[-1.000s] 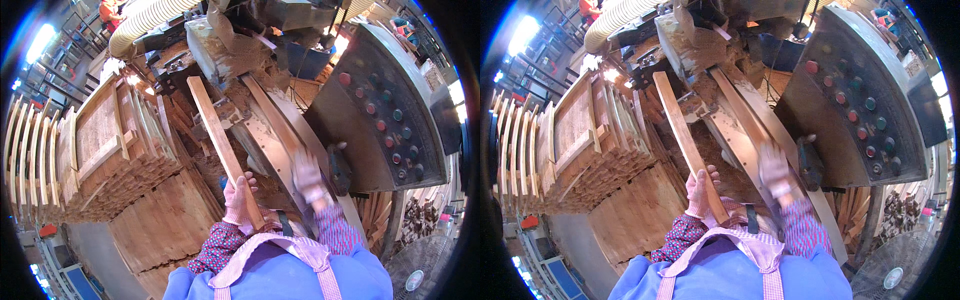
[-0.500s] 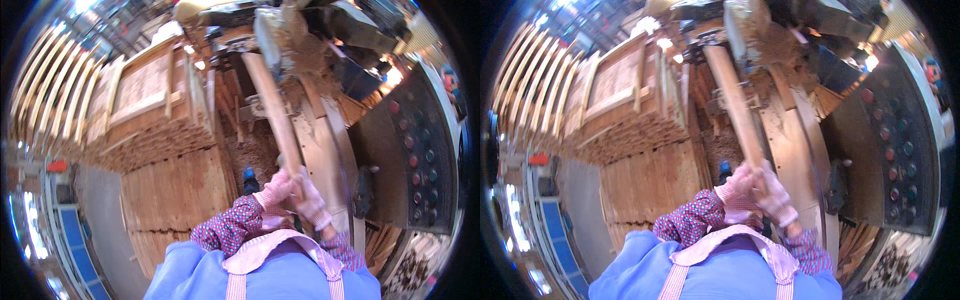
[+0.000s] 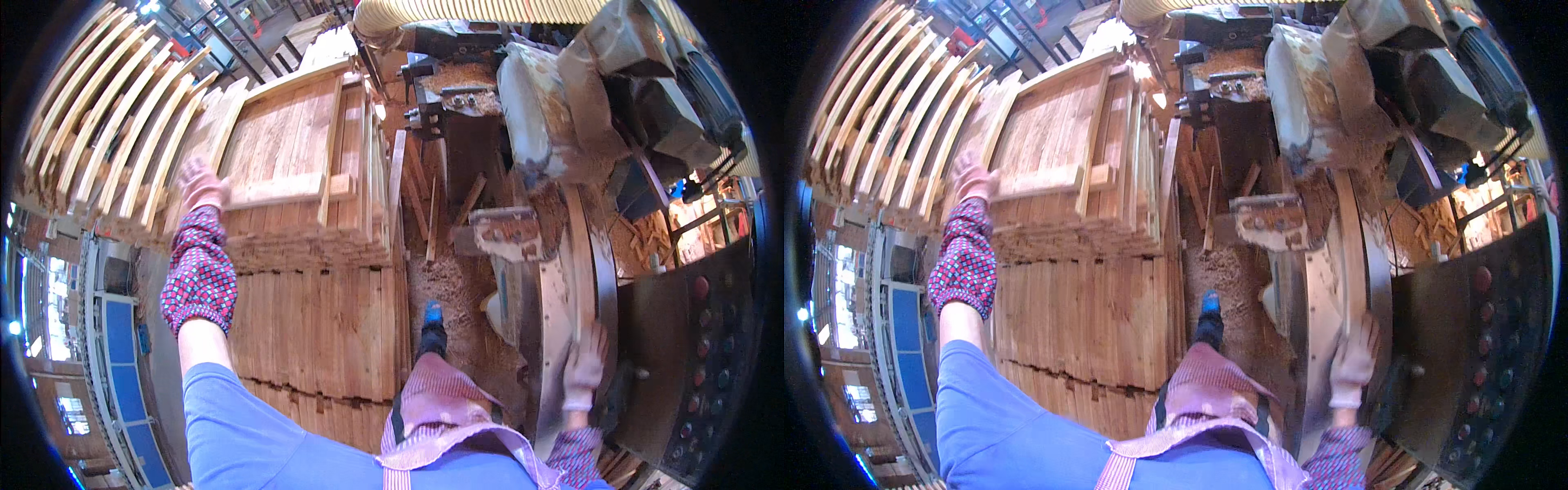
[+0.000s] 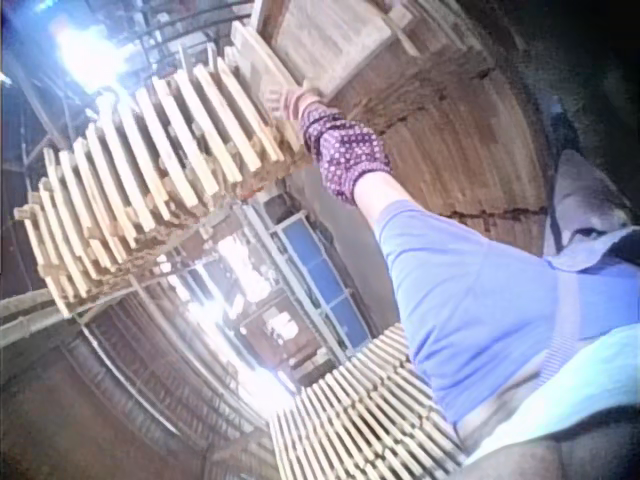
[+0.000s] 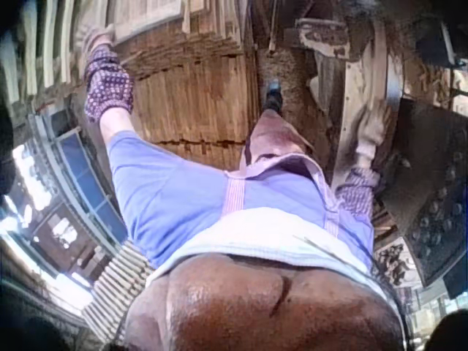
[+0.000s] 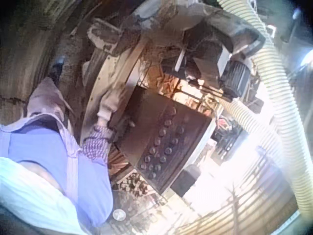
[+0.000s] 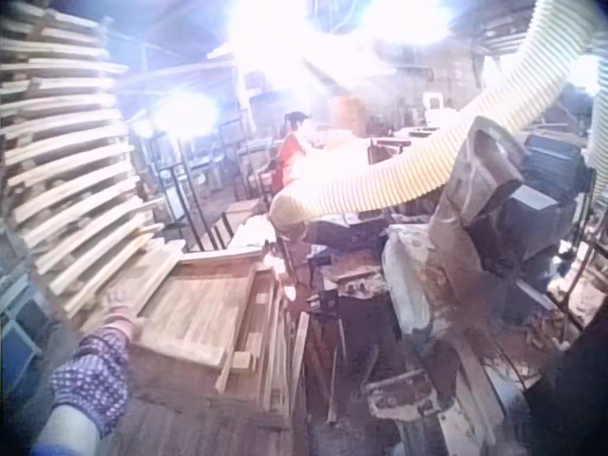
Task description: The person takes wood boards one at a time from a stack and feeds them into a woodworking machine, ensuring they are properly aligned as they pass through.
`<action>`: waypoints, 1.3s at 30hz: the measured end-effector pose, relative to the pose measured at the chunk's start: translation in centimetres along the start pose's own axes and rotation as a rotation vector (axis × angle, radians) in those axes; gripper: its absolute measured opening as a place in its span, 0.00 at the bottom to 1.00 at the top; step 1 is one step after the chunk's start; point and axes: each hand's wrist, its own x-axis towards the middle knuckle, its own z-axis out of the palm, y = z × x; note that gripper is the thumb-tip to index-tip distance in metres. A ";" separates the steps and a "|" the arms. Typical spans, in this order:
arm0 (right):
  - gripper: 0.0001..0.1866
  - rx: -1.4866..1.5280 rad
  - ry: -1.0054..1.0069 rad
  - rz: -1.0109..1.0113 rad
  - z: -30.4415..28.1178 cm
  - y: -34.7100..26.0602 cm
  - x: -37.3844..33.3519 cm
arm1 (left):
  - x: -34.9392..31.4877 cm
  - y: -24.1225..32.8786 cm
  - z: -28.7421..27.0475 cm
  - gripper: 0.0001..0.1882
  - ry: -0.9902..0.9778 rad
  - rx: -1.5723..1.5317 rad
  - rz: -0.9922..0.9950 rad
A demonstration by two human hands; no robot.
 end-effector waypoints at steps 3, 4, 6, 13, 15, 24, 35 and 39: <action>0.27 -0.079 0.074 -0.108 2.4 0.7 9.2 | 2.0 0.5 -0.6 0.52 -0.186 0.056 -0.077; 0.27 -0.055 0.103 -0.130 3.0 0.7 11.2 | 2.5 0.5 -0.4 0.50 -0.211 -0.020 -0.063; 0.26 -0.033 0.134 -0.165 3.2 -0.8 14.5 | 4.7 -2.1 3.2 0.45 -0.184 -0.035 -0.076; 0.23 0.754 0.152 -0.091 1.9 -8.7 14.0 | -2.6 -4.2 -4.5 0.14 -0.597 -1.021 0.117; 0.24 0.992 -0.046 -0.105 -1.5 -13.8 10.4 | -11.2 -1.6 -7.0 0.19 -0.658 -1.511 0.130; 0.58 1.029 -0.338 -0.145 -10.4 -20.4 -6.1 | -45.7 15.0 -13.5 0.30 -1.030 -2.463 0.153; 0.38 0.056 0.111 0.051 -1.4 1.1 -21.5 | -53.1 20.5 -10.0 0.27 -1.388 -2.393 0.135; 0.32 -0.199 0.181 0.002 -0.3 -0.4 -7.7 | -51.6 19.8 -9.4 0.25 -1.364 -2.405 0.091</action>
